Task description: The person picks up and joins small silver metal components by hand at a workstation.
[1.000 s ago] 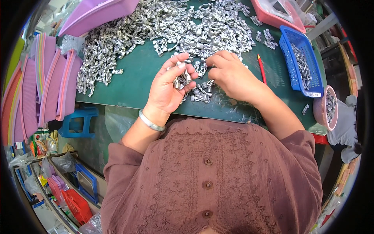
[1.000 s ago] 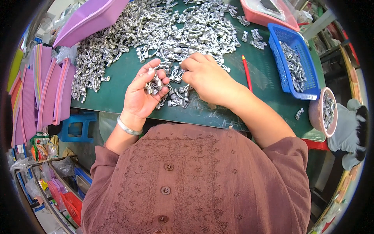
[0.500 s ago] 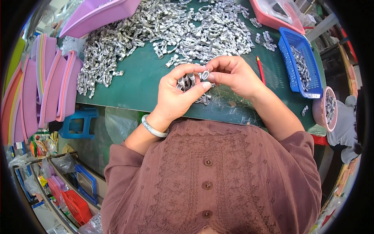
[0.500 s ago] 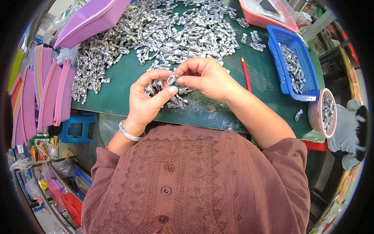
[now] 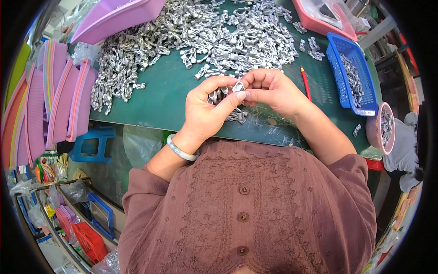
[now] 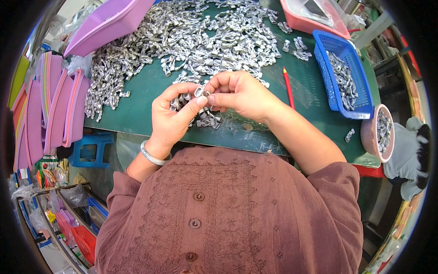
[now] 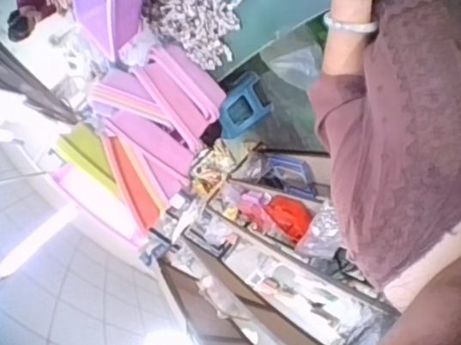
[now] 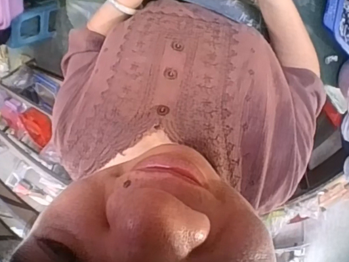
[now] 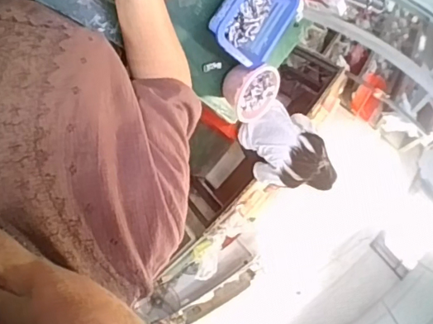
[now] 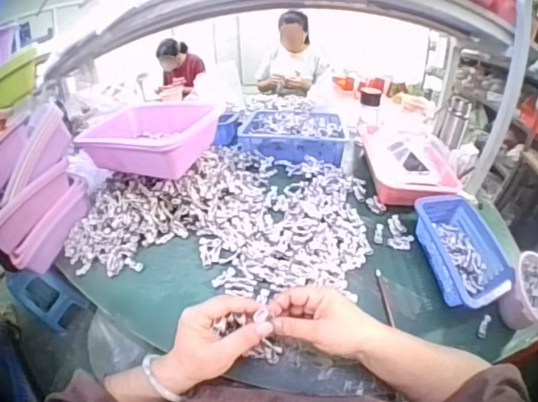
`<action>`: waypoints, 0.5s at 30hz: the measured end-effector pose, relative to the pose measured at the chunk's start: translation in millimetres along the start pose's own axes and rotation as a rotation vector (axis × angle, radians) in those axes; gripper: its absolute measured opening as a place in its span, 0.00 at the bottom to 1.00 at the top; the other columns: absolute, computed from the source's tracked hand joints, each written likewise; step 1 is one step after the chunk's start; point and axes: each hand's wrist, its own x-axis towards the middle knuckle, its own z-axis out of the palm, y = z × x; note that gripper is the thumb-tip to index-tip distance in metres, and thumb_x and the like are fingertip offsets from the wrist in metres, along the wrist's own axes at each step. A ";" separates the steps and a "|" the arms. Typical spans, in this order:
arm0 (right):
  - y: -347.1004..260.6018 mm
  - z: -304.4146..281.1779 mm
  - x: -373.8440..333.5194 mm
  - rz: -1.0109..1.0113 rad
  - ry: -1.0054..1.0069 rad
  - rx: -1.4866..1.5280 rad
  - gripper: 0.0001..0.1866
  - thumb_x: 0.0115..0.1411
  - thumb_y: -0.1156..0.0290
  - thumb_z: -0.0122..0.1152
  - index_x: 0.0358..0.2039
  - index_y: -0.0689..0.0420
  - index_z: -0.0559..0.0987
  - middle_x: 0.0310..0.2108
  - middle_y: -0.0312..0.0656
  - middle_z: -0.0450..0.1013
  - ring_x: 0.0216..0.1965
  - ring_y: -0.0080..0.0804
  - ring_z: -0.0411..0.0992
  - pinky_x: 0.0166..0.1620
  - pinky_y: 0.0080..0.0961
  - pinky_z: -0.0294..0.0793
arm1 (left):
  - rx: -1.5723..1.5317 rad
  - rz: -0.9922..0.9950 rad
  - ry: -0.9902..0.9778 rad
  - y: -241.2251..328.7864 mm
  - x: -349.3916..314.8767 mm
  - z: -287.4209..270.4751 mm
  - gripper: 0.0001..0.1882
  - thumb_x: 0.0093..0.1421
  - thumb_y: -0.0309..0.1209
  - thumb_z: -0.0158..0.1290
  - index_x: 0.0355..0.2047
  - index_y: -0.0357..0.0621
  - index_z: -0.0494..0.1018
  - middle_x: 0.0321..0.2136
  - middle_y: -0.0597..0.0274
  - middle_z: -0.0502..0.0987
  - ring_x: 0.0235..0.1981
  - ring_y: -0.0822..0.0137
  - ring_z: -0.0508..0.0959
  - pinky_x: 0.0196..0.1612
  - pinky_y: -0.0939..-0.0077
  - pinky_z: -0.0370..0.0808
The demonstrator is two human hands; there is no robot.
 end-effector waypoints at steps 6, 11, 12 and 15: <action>0.8 -0.9 0.4 0.053 -0.044 0.005 0.08 0.54 0.72 0.57 0.34 0.60 0.73 0.27 0.37 0.74 0.26 0.19 0.70 0.30 0.15 0.69 | 0.053 0.027 0.012 2.6 1.1 1.5 0.08 0.51 0.23 0.57 0.33 0.36 0.73 0.29 0.64 0.75 0.30 0.77 0.72 0.34 0.84 0.70; -6.8 3.8 -2.2 0.063 -0.048 0.038 0.16 0.55 0.72 0.55 0.43 0.62 0.68 0.29 0.42 0.74 0.27 0.22 0.71 0.31 0.17 0.71 | -0.007 -0.048 0.065 -3.6 4.7 -1.0 0.09 0.53 0.28 0.56 0.33 0.37 0.73 0.27 0.64 0.74 0.26 0.78 0.72 0.28 0.86 0.69; -9.8 4.7 -2.8 0.057 -0.066 0.075 0.17 0.56 0.72 0.55 0.45 0.62 0.66 0.29 0.43 0.74 0.28 0.23 0.72 0.32 0.18 0.71 | -0.113 -0.179 0.077 -3.5 5.3 -3.0 0.09 0.53 0.29 0.56 0.33 0.37 0.73 0.26 0.65 0.74 0.25 0.78 0.72 0.27 0.86 0.68; -9.7 6.1 -3.6 0.025 -0.098 0.184 0.20 0.57 0.72 0.53 0.49 0.63 0.63 0.31 0.46 0.74 0.29 0.25 0.73 0.34 0.21 0.72 | -0.308 -0.391 0.109 -5.3 8.6 -3.9 0.08 0.55 0.33 0.54 0.30 0.41 0.73 0.21 0.69 0.72 0.20 0.81 0.70 0.22 0.88 0.65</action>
